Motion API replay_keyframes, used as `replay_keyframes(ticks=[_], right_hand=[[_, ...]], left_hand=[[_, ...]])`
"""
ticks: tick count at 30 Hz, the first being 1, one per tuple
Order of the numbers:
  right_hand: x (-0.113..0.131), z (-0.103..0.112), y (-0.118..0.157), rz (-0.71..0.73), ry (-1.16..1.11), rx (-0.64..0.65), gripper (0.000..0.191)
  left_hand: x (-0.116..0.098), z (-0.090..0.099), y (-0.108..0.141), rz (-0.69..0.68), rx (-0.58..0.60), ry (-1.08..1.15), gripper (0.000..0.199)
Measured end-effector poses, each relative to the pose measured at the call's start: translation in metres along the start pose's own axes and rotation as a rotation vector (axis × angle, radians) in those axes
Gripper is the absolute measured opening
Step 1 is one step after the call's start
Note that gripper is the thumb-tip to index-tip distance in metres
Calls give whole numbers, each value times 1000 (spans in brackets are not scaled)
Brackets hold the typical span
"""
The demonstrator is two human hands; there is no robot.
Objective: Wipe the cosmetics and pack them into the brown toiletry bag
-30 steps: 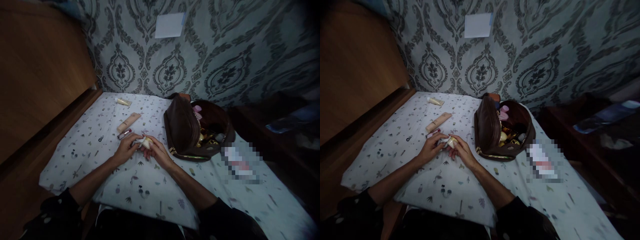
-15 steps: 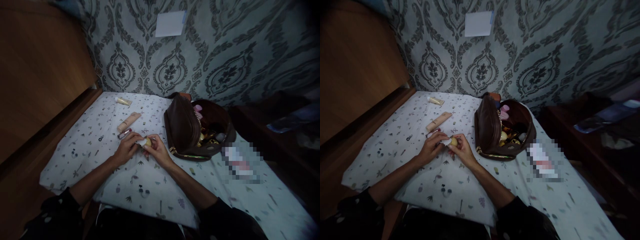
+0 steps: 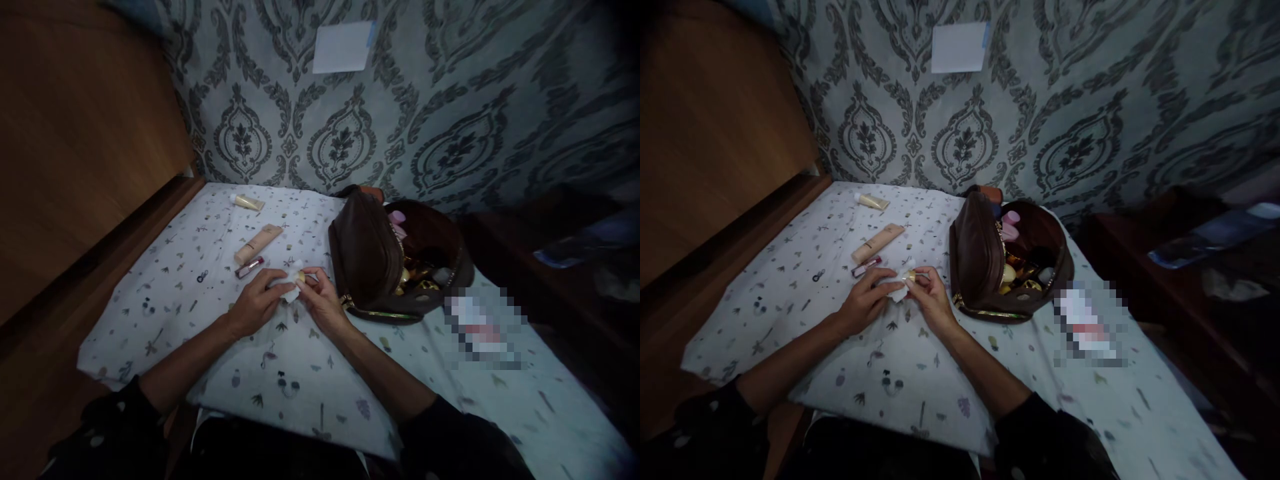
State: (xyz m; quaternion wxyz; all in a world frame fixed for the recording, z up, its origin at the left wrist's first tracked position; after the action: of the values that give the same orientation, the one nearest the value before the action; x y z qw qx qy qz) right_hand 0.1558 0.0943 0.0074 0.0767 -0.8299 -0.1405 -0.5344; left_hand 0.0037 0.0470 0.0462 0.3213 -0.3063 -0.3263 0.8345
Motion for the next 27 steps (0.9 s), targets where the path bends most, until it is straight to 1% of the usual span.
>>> replay_keyframes(ticks=[4,10,16,20,24,27], right_hand=[[3,0,1,-21,-16,-9,43],[5,-1,0,-32,-21,41,38],[5,1,-1,-127,-71,91,40],[5,1,1,-167,-32,126,44],[1,0,2,-109,16,141,41],[0,0,1,-29,41,129,39]], left_hand=[[-2,-2,0,-9,-11,19,31],[1,-1,0,17,-14,77,30],[6,1,0,155,8,205,37],[9,4,-3,278,14,336,35],[12,5,-5,360,6,426,21],[12,5,-6,408,38,441,14]])
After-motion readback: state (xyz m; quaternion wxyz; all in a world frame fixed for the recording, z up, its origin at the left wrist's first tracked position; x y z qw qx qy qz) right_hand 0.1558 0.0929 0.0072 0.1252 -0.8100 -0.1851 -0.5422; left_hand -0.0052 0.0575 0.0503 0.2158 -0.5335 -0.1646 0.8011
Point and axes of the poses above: each hand's wrist, its own y-axis away from the middle knuckle, its own z-axis out of the back of the hand, x = y × z, the point moved 3 cm from there along -y, towards the middle knuckle, and after that the axes turned 2 degrees about -x, right-handed, at the moved point
